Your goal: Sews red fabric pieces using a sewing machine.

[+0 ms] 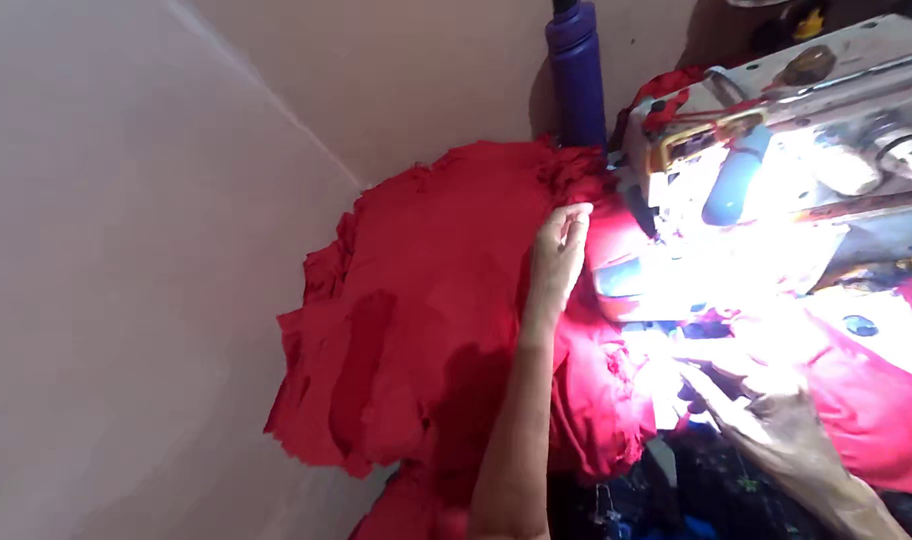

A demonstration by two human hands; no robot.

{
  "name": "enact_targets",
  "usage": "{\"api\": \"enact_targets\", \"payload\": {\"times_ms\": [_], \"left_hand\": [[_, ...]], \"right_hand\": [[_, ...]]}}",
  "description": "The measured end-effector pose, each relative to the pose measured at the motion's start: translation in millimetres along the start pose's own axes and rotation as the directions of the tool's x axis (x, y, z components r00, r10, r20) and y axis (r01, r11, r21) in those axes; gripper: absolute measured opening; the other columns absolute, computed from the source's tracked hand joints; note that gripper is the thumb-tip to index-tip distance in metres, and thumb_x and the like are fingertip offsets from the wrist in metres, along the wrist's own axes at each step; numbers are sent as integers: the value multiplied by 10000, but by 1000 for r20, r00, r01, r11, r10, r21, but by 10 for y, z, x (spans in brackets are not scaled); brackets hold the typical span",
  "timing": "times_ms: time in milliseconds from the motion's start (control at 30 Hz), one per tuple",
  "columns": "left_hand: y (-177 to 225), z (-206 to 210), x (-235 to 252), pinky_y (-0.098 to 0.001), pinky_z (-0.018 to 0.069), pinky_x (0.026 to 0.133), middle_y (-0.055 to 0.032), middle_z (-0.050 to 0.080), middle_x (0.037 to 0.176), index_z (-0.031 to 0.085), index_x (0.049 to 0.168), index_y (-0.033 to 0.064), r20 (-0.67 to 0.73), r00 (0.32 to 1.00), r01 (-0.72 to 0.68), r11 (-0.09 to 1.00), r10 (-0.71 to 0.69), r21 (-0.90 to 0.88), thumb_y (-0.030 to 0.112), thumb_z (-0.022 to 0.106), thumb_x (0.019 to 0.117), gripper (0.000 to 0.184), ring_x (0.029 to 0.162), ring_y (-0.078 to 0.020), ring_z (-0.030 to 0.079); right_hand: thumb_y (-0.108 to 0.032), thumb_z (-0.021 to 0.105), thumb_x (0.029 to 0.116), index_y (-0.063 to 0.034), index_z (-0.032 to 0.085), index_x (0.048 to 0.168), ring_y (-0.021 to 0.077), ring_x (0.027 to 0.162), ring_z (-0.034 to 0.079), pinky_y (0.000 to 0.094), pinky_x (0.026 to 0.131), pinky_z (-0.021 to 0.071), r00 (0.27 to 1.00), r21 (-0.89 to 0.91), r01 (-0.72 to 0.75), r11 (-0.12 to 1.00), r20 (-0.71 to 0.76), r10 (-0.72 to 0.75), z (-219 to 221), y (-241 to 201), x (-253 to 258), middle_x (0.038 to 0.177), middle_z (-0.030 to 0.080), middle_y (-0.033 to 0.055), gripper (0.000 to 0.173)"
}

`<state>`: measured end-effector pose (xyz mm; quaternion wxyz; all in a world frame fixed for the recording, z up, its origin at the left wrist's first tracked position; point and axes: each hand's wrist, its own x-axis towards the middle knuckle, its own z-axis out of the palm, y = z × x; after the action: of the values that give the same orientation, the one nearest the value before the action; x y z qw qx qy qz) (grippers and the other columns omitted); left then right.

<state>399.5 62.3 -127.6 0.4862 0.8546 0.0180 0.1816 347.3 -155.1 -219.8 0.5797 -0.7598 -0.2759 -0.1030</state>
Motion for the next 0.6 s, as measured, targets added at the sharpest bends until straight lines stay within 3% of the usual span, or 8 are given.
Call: {"api": "enact_targets", "payload": {"times_ms": [67,167,267,333,400,533,600], "left_hand": [[132,-190,-586,-386,527,997,-141,650,1333,610,1348,12,-92,992,-83,996,85,33,150,484,1073,332,1179,-217,647],[-4,-460,-1490,-304,591,891,-63,742,1037,720,1053,-19,-296,910,-278,957,290,81,61,579,980,178,982,-106,707],[-251,-648,-2222,-195,558,880,32,715,1008,703,1008,79,-389,863,-246,940,323,236,134,616,987,105,989,-7,663],[-459,-620,-2491,-211,523,937,-4,701,1023,718,978,114,-378,865,-174,904,330,391,180,666,958,87,1047,-61,643],[-658,-523,-2585,-293,479,968,-67,696,1087,754,983,152,-306,880,-139,811,365,568,192,675,944,96,1090,-169,625],[-865,-296,-2478,-376,488,894,-103,725,1130,789,1080,163,-276,848,-92,638,453,764,130,660,916,211,1027,-254,657],[-942,-205,-2390,-406,486,838,-87,744,1098,808,1056,157,-305,831,-58,618,466,784,108,661,887,230,983,-270,670]], "right_hand": [[-199,574,986,13,755,1040,-21,699,637,133,676,536,995,24,30,999,96,-32,28,1,-166,836,724,59,284],[-217,564,989,6,755,1072,-12,682,651,144,657,541,977,45,-9,999,213,-1,53,-66,-335,822,732,62,305],[-203,568,981,-4,760,1051,6,673,663,153,652,543,964,45,15,999,263,-26,130,-170,-376,809,736,76,285],[-192,565,993,-10,752,1071,-27,694,644,127,673,533,945,50,3,999,326,-19,178,-256,-377,838,732,53,272],[-190,564,987,-26,754,1062,-32,685,624,127,658,520,933,52,33,998,357,-49,256,-310,-373,833,726,37,262],[-201,542,982,-66,764,1008,72,664,658,244,627,547,901,26,193,981,392,-187,432,-411,-428,800,726,34,261],[-200,534,987,-79,761,1001,129,673,686,329,620,567,876,2,249,969,427,-226,476,-479,-475,812,735,38,257]]}}
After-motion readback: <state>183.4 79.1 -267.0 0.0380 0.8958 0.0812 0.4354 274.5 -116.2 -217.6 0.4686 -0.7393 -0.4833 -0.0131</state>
